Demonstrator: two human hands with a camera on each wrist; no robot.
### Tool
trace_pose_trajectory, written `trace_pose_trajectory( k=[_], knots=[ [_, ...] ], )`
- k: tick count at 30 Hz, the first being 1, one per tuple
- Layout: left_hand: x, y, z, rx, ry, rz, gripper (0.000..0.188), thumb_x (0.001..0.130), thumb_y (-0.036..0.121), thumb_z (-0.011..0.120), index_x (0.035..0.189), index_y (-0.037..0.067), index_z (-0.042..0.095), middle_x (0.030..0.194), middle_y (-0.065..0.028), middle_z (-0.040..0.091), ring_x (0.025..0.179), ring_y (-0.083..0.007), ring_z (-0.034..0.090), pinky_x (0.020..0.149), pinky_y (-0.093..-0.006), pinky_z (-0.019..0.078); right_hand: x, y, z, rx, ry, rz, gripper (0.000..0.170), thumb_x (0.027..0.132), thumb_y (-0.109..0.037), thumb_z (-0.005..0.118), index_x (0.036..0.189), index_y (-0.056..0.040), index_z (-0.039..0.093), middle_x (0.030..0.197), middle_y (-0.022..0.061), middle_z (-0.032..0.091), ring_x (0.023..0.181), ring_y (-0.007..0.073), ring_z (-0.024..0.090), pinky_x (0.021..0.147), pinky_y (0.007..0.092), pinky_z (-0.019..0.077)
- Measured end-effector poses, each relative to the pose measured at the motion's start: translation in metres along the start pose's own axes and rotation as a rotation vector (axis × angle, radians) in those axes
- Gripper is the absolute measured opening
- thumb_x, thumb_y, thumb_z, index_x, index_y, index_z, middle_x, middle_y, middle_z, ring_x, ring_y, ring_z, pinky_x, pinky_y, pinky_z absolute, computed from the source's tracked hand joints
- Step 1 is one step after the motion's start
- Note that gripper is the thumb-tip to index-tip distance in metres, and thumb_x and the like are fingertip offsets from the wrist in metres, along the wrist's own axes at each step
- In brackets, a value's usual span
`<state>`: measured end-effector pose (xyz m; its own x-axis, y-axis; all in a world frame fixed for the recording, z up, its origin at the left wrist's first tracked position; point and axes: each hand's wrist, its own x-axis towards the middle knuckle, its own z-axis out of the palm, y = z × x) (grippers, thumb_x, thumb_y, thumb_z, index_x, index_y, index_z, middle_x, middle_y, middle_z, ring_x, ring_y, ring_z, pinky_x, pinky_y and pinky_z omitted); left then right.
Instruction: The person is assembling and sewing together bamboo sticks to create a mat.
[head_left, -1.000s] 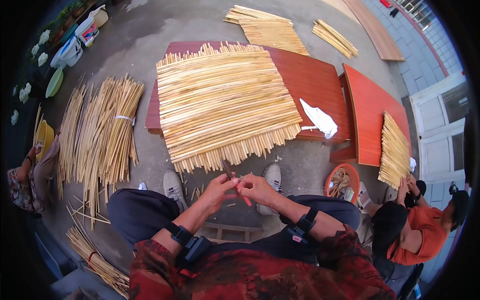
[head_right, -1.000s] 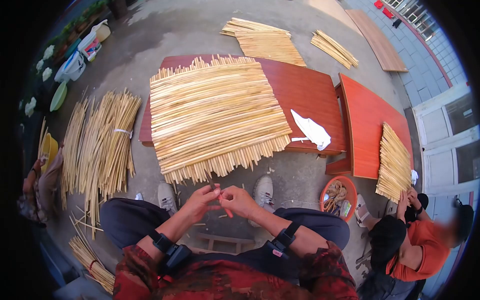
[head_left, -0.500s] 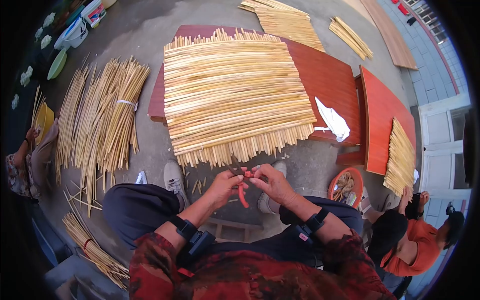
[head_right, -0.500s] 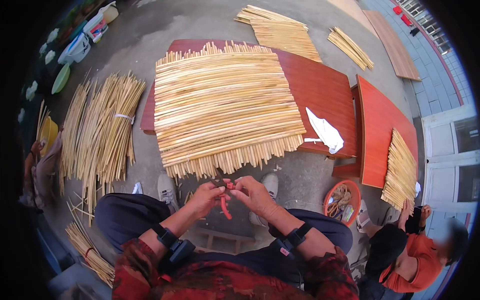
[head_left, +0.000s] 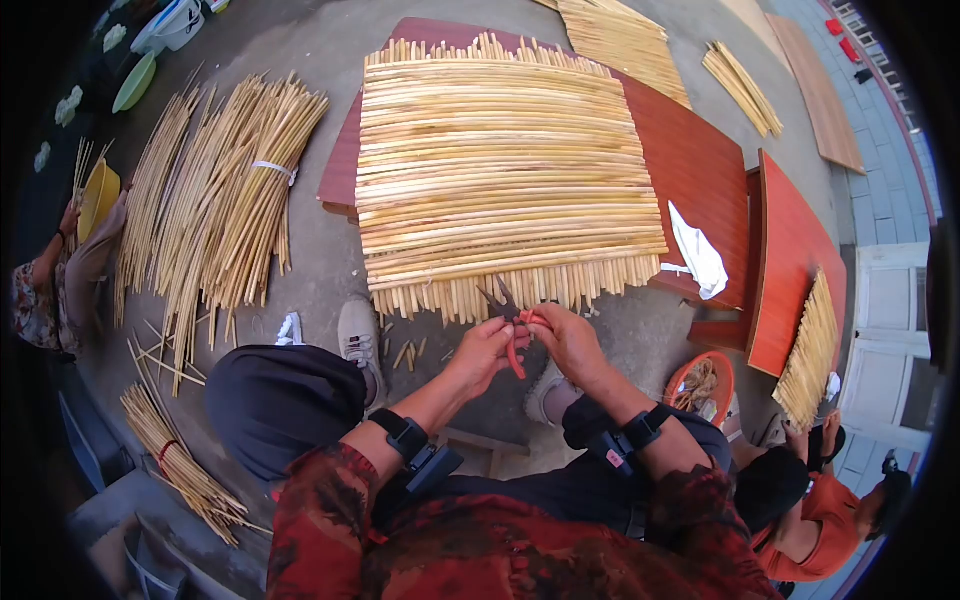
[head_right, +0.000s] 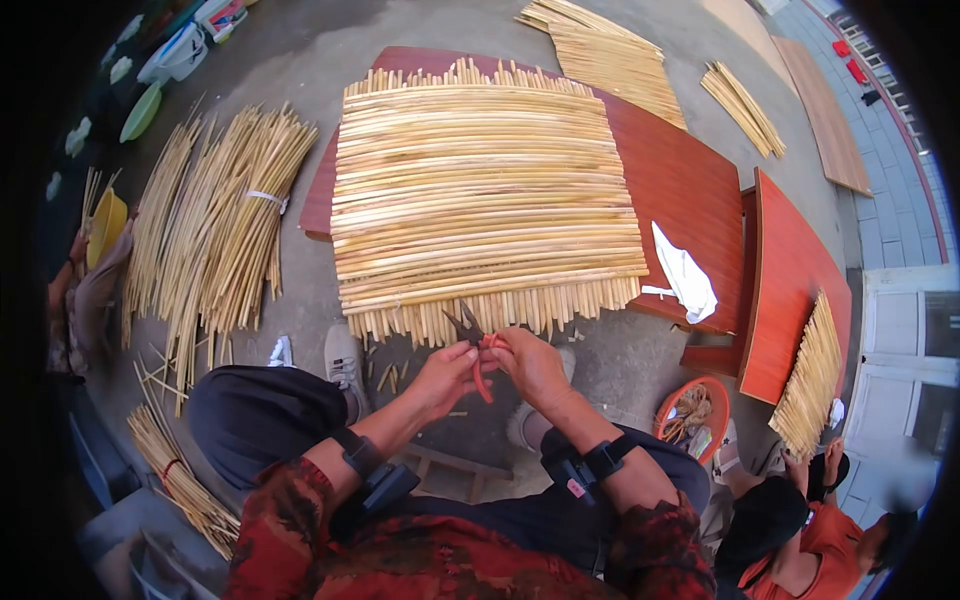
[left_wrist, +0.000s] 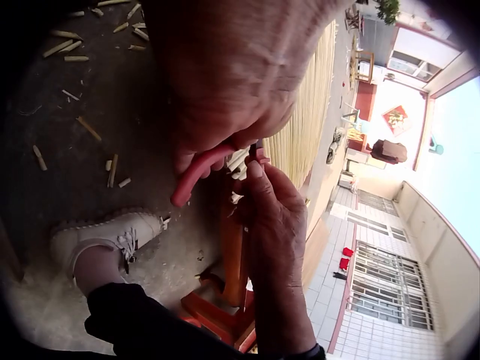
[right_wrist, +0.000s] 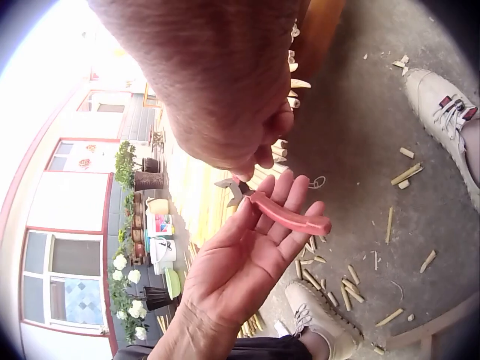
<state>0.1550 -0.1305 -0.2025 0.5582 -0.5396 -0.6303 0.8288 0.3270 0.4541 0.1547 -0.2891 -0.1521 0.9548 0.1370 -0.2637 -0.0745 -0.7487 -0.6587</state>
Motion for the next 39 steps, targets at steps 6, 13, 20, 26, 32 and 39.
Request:
trace_pose_trajectory(
  k=[6, 13, 20, 26, 32, 39],
  knots=[
    [0.004, 0.007, 0.001, -0.022, -0.019, 0.013, 0.027, 0.095, 0.019, 0.039, 0.115, 0.004, 0.050, 0.110, -0.0074, 0.055, 0.103, -0.0184, 0.054, 0.084, -0.0348, 0.0446, 0.011, -0.013, 0.004, -0.360, 0.152, -0.149, 0.015, 0.080, -0.017, 0.058, 0.091, -0.0078, 0.057, 0.079, 0.0126, 0.053, 0.075, 0.0333, 0.055, 0.065, 0.0413, 0.0441],
    [0.000, 0.010, 0.005, 0.289, 0.031, 0.021, 0.025, 0.094, 0.022, 0.042, 0.108, 0.005, 0.056, 0.098, -0.0047, 0.060, 0.085, -0.0138, 0.057, 0.069, -0.0280, 0.0472, 0.001, -0.016, 0.004, -0.148, 0.116, -0.006, 0.016, 0.081, -0.019, 0.057, 0.092, -0.0073, 0.055, 0.081, 0.0132, 0.052, 0.077, 0.0325, 0.054, 0.065, 0.0408, 0.0444],
    [0.010, 0.014, -0.001, 0.145, -0.048, -0.041, 0.021, 0.094, 0.016, 0.040, 0.101, 0.002, 0.055, 0.096, -0.0070, 0.059, 0.078, -0.0146, 0.057, 0.067, -0.0251, 0.0485, 0.002, -0.012, 0.018, -0.150, 0.187, -0.015, 0.022, 0.080, -0.017, 0.058, 0.099, -0.0072, 0.055, 0.082, 0.0138, 0.052, 0.079, 0.0325, 0.054, 0.066, 0.0405, 0.0446],
    [0.017, 0.019, 0.004, 0.001, -0.097, 0.021, 0.023, 0.093, 0.010, 0.037, 0.107, -0.001, 0.052, 0.097, -0.0127, 0.059, 0.089, -0.0212, 0.060, 0.076, -0.0311, 0.0501, 0.006, -0.025, 0.003, -0.404, 0.175, -0.071, 0.037, 0.075, -0.020, 0.064, 0.106, -0.0028, 0.053, 0.088, 0.0143, 0.052, 0.084, 0.0319, 0.052, 0.073, 0.0390, 0.0424],
    [0.018, 0.020, 0.006, -0.008, -0.130, 0.036, 0.026, 0.092, 0.009, 0.038, 0.113, 0.005, 0.053, 0.097, -0.0075, 0.059, 0.084, -0.0164, 0.060, 0.069, -0.0279, 0.0500, 0.014, -0.019, -0.005, -0.535, 0.116, -0.158, 0.061, 0.061, -0.024, 0.073, 0.111, -0.0007, 0.049, 0.089, 0.0131, 0.050, 0.083, 0.0310, 0.049, 0.072, 0.0392, 0.0386],
    [0.016, 0.029, 0.010, 0.070, -0.092, -0.004, 0.028, 0.091, 0.013, 0.040, 0.117, 0.006, 0.047, 0.110, -0.0087, 0.056, 0.096, -0.0200, 0.057, 0.075, -0.0336, 0.0492, 0.029, -0.014, -0.014, -0.706, 0.062, -0.266, 0.044, 0.063, -0.021, 0.069, 0.099, -0.0050, 0.049, 0.084, 0.0100, 0.049, 0.081, 0.0264, 0.049, 0.068, 0.0369, 0.0365]
  ],
)
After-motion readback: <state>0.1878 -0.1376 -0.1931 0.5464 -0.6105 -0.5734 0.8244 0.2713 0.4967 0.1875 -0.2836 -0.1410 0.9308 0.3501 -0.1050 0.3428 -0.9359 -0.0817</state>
